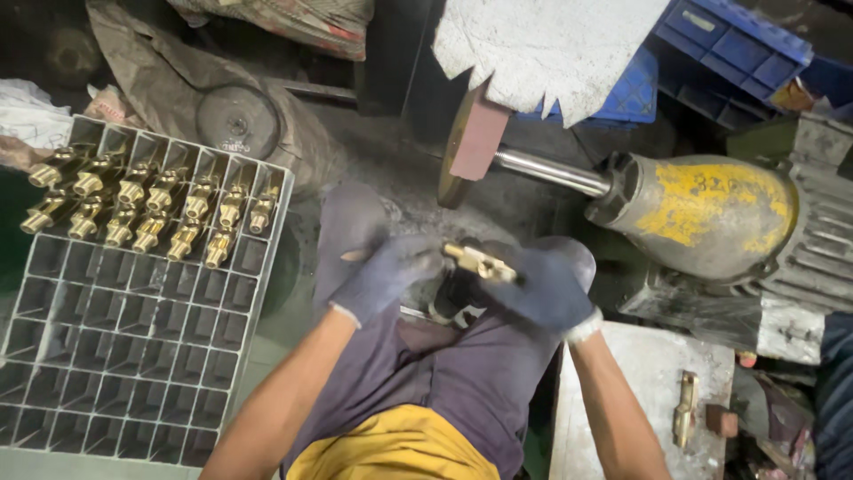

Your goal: The person sits cross-legged on the floor and uses a bench grinder to smooth the edges of a brass metal part. They hold the part with gloved hands and rotate it against the spinning grinding wheel, then inspect it before continuing the process.

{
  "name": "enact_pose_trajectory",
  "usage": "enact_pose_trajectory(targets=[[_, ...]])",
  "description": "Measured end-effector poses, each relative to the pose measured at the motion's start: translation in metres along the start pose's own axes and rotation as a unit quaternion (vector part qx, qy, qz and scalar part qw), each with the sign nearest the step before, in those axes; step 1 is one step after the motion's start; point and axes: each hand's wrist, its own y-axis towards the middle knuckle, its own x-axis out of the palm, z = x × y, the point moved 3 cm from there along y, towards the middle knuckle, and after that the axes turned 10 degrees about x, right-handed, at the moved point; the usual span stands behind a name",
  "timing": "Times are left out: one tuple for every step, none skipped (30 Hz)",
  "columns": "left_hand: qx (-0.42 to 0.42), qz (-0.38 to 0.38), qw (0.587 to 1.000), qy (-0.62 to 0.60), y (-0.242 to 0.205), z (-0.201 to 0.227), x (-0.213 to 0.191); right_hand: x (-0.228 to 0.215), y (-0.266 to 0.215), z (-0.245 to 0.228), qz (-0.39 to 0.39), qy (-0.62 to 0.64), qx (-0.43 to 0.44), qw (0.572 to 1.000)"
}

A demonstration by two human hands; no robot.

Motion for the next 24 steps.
enact_pose_trajectory(targets=[[-0.008,-0.016,0.999,-0.043,-0.006,0.008,0.007,-0.003,-0.017,-0.01,0.012,-0.023,0.05,0.998],[-0.02,-0.034,0.995,-0.088,-0.014,0.016,0.015,-0.005,-0.032,-0.017,0.023,-0.044,0.105,0.993],[-0.032,-0.052,0.989,-0.133,-0.02,0.026,0.025,-0.007,-0.045,-0.024,0.018,0.005,0.117,0.993],[0.013,-0.064,0.998,-0.005,-0.019,0.037,0.033,-0.01,-0.055,-0.028,0.019,0.053,0.129,0.99],[0.06,-0.076,0.988,0.122,-0.019,0.048,0.045,-0.013,-0.063,-0.03,0.021,0.101,0.139,0.985],[0.107,-0.09,0.96,0.243,-0.018,0.057,0.057,-0.016,-0.07,-0.034,0.023,0.125,0.109,0.986],[0.11,-0.087,0.96,0.241,-0.02,0.064,0.062,-0.017,-0.075,-0.037,0.026,0.149,0.079,0.985],[0.112,-0.092,0.962,0.232,-0.025,0.068,0.067,-0.019,-0.087,-0.04,0.033,0.169,0.058,0.983],[0.113,-0.097,0.964,0.222,-0.027,0.068,0.07,-0.018,-0.095,-0.037,0.027,0.177,0.095,0.979],[0.011,-0.062,0.986,0.155,-0.027,0.058,0.073,-0.015,-0.106,-0.032,0.023,0.186,0.139,0.972],[-0.097,-0.028,0.991,0.092,-0.029,0.046,0.075,-0.009,-0.118,-0.026,0.02,0.197,0.183,0.963],[-0.022,-0.028,0.978,0.206,-0.036,0.048,0.072,-0.003,-0.135,-0.015,0.077,0.214,0.259,0.939],[0.061,-0.027,0.948,0.311,-0.045,0.053,0.069,0.006,-0.154,-0.001,0.134,0.228,0.331,0.906],[0.121,-0.048,0.91,0.393,-0.052,0.056,0.065,0.015,-0.174,0.018,0.186,0.242,0.395,0.866],[0.185,-0.067,0.863,0.466,-0.059,0.058,0.06,0.019,-0.196,0.04,0.244,0.17,0.409,0.863],[0.195,-0.075,0.841,0.499,-0.063,0.054,0.053,0.023,-0.216,0.069,0.293,0.096,0.417,0.855],[0.183,-0.077,0.824,0.53,-0.065,0.047,0.042,0.03,-0.24,0.097,0.336,0.019,0.425,0.84],[0.171,-0.075,0.804,0.565,-0.073,0.041,0.027,0.041,-0.269,0.125,0.344,-0.047,0.473,0.81],[0.149,-0.073,0.785,0.597,-0.08,0.033,0.011,0.054,-0.3,0.15,0.347,-0.112,0.519,0.773],[0.119,-0.064,0.764,0.631,-0.089,0.02,-0.004,0.07,-0.328,0.177,0.286,-0.135,0.607,0.729],[0.09,-0.056,0.742,0.663,-0.098,0.012,-0.024,0.086,-0.355,0.199,0.222,-0.154,0.686,0.675],[0.055,-0.046,0.718,0.692,-0.108,-0.001,-0.04,0.099,-0.377,0.219,0.192,-0.135,0.709,0.665],[0.024,-0.037,0.697,0.716,-0.114,-0.018,-0.045,0.112,-0.395,0.233,0.163,-0.115,0.73,0.653],[-0.007,-0.026,0.671,0.741,-0.122,-0.034,-0.046,0.123,-0.408,0.244,0.131,-0.095,0.747,0.645]])
